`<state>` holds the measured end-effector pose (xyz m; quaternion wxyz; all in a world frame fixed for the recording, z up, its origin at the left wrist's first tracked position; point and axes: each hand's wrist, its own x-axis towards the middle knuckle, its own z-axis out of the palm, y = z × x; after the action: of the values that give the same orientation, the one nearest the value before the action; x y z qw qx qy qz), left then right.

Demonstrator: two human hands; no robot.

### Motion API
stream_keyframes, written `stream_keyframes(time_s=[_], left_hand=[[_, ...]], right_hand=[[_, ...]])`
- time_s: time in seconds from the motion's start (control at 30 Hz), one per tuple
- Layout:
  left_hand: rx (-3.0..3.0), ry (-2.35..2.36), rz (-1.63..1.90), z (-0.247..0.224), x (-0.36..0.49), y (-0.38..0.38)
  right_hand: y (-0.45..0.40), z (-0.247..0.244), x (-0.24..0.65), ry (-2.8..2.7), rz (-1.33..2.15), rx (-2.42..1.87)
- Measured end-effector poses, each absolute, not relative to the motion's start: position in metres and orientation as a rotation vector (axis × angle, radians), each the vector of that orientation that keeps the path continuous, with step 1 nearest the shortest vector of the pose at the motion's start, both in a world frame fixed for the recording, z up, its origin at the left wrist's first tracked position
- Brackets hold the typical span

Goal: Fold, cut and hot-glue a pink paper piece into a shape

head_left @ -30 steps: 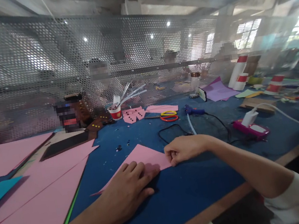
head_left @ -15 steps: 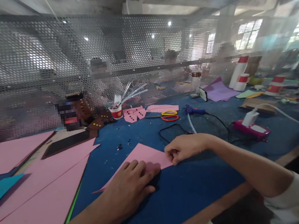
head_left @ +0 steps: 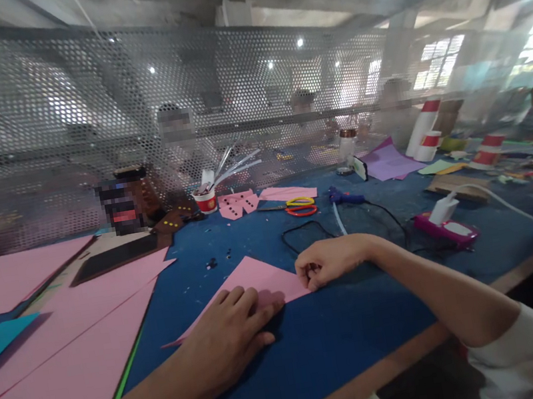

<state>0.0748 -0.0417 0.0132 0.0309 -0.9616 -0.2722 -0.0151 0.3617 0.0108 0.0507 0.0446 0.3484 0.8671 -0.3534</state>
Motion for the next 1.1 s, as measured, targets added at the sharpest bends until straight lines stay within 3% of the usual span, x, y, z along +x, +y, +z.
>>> stream_keyframes(time_s=[1.1], left_hand=[[-2.934, -0.838, -0.070, 0.0131, 0.0754, -0.0428]], right_hand=[[0.0152, 0.0504, 0.3664, 2.612, -1.119, 1.024]])
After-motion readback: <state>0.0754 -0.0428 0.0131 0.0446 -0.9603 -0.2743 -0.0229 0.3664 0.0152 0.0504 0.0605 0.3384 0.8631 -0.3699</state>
